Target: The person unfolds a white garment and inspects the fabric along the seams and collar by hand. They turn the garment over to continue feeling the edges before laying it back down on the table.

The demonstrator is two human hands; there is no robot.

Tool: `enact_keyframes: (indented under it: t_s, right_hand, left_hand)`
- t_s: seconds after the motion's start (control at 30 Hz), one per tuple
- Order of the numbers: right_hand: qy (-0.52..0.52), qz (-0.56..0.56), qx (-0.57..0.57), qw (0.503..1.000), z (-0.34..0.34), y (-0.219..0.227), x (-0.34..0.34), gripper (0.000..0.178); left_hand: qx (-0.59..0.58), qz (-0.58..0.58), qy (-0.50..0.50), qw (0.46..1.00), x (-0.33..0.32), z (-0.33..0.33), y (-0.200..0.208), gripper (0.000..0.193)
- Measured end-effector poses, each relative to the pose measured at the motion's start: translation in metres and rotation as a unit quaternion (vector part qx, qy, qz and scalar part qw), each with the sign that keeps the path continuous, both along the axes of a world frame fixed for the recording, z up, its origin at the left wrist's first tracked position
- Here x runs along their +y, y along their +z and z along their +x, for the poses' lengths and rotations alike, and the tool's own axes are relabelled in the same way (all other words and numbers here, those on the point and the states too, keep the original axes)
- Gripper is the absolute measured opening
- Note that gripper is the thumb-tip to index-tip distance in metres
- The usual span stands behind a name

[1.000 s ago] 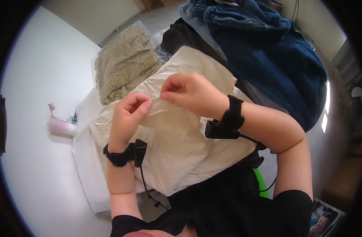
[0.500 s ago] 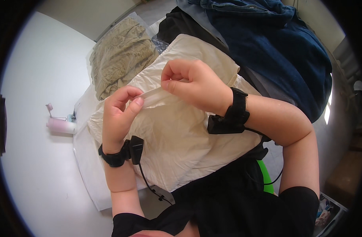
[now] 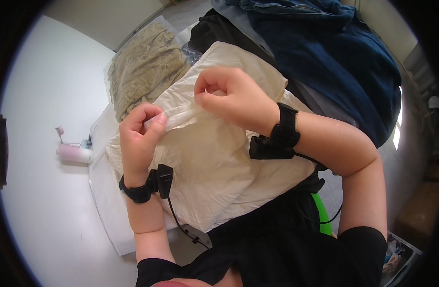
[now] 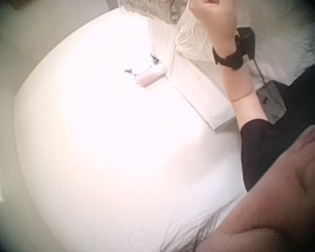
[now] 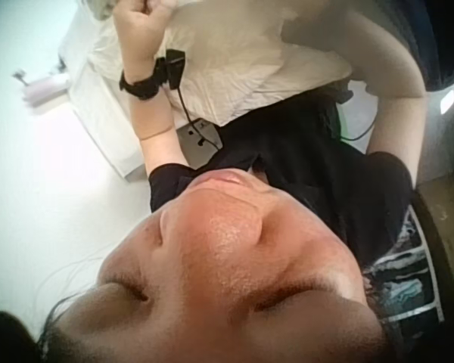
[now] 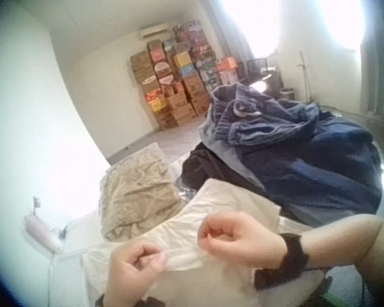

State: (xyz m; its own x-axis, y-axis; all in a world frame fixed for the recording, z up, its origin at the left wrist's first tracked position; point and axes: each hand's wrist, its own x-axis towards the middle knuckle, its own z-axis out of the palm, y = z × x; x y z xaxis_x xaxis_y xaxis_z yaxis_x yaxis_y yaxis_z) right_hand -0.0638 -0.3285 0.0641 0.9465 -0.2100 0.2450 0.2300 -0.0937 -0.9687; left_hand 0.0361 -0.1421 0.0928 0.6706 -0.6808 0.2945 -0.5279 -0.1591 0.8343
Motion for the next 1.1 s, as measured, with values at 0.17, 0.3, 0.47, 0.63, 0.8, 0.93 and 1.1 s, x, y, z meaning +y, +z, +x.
enact_keyframes:
  t_s: [0.17,0.3,0.47,0.63,0.8,0.93,1.1]
  right_hand:
    - [-0.041,-0.010,-0.030,0.999,0.006,-0.003,-0.001,0.017]
    - [-0.089,-0.082,-0.128,0.984,-0.002,0.015,-0.011,0.011]
    - [-0.039,-0.179,-0.199,0.963,-0.002,0.013,-0.002,0.014]
    - [-0.003,-0.217,-0.202,0.955,0.002,0.000,0.005,0.017]
    - [0.011,-0.210,-0.156,0.965,0.001,-0.003,0.005,0.011]
    - [0.015,-0.153,-0.060,0.986,-0.003,0.001,0.008,0.006]
    - [0.031,-0.094,-0.032,0.995,-0.002,-0.001,0.009,0.006]
  left_hand:
    - [-0.024,-0.012,-0.015,1.000,0.000,0.000,-0.001,0.009]
    - [-0.005,0.003,-0.009,1.000,0.002,-0.002,0.002,0.008]
    - [-0.058,-0.008,-0.048,0.997,-0.001,-0.007,0.001,0.006]
    - [-0.079,0.007,-0.074,0.994,-0.004,-0.015,0.001,0.005]
    - [-0.094,0.020,-0.056,0.994,-0.004,-0.015,0.002,0.006]
    - [-0.085,0.038,-0.043,0.995,-0.002,-0.014,0.007,0.009]
    - [-0.088,0.056,-0.036,0.994,0.000,-0.009,0.009,0.011]
